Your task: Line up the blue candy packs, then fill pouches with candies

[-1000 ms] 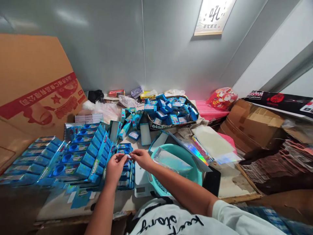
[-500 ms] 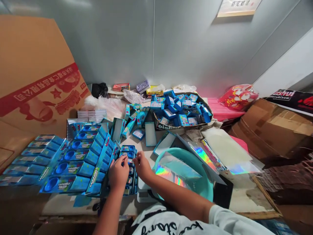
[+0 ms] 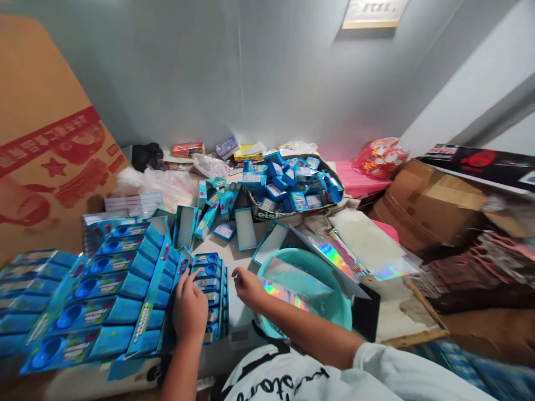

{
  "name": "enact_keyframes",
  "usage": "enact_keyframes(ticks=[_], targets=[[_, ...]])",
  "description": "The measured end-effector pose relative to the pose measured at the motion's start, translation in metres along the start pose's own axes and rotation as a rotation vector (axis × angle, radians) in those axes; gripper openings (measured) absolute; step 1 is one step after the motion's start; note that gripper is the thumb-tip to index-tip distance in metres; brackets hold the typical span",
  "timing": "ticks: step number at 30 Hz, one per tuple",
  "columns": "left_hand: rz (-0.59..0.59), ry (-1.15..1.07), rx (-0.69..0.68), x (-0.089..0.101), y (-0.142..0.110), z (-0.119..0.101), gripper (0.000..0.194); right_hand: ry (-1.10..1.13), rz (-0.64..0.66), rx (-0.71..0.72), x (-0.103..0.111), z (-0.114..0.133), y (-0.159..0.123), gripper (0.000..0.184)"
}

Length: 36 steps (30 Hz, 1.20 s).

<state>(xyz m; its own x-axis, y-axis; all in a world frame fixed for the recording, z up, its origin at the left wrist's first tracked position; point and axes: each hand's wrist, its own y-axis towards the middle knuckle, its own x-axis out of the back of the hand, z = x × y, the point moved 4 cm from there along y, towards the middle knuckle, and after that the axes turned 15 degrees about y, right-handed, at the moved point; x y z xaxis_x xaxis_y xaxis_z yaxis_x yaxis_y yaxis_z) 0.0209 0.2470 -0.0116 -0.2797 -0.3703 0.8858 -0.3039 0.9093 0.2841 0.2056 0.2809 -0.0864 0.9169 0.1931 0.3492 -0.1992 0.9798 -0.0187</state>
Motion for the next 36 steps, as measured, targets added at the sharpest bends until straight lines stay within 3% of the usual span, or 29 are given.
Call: enact_keyframes(ticks=[5, 6, 8, 12, 14, 16, 18, 20, 23, 25, 27, 30, 33, 35, 36], targets=[[-0.125, -0.073, -0.348, 0.03, -0.036, -0.013, 0.024, -0.2, -0.302, -0.112, 0.15, -0.04, -0.026, 0.034], [-0.137, -0.085, -0.366, 0.036, -0.042, -0.012, 0.023, -0.23, -0.301, -0.146, 0.171, -0.049, -0.034, 0.034], [-0.165, -0.111, -0.357, 0.046, -0.053, -0.009, 0.02, -0.264, -0.211, -0.184, 0.192, -0.062, -0.052, 0.038], [-0.172, -0.137, -0.472, 0.063, -0.065, -0.019, 0.02, -0.309, 0.016, -0.096, 0.176, -0.053, -0.085, 0.033], [-0.174, -0.179, -0.534, 0.075, -0.069, -0.037, 0.025, -0.346, 0.083, 0.004, 0.159, -0.027, -0.099, 0.038], [-0.217, -0.252, -0.484, 0.091, -0.067, -0.058, 0.034, -0.403, 0.133, 0.144, 0.145, 0.008, -0.11, 0.041], [-0.171, -0.237, -0.434, 0.103, -0.062, -0.084, 0.044, -0.482, 0.152, 0.356, 0.135, 0.047, -0.119, 0.035], [0.106, -0.096, -0.46, 0.098, -0.056, -0.109, 0.045, -0.546, 0.124, 0.58, 0.129, 0.08, -0.125, 0.027], [0.718, -0.07, -0.398, 0.071, -0.058, -0.12, 0.045, -0.602, 0.079, 0.742, 0.12, 0.105, -0.131, 0.018], [0.995, -0.243, -0.323, 0.054, -0.067, -0.116, 0.05, -0.623, 0.097, 0.722, 0.116, 0.109, -0.135, 0.014], [1.112, -0.418, -0.266, 0.044, -0.075, -0.108, 0.053, -0.58, 0.144, 0.631, 0.117, 0.111, -0.14, 0.02], [1.091, -0.476, -0.208, 0.038, -0.083, -0.093, 0.058, -0.425, 0.186, 0.48, 0.133, 0.118, -0.151, 0.066], [1.064, -0.408, -0.292, 0.043, -0.085, -0.092, 0.051, -0.351, 0.125, 0.351, 0.159, 0.125, -0.156, 0.098], [1.088, -0.379, -0.422, 0.051, -0.085, -0.1, 0.044, -0.352, 0.061, 0.259, 0.174, 0.125, -0.153, 0.097], [1.087, -0.358, -0.495, 0.056, -0.084, -0.105, 0.041, -0.358, 0.055, 0.216, 0.178, 0.124, -0.15, 0.083]])
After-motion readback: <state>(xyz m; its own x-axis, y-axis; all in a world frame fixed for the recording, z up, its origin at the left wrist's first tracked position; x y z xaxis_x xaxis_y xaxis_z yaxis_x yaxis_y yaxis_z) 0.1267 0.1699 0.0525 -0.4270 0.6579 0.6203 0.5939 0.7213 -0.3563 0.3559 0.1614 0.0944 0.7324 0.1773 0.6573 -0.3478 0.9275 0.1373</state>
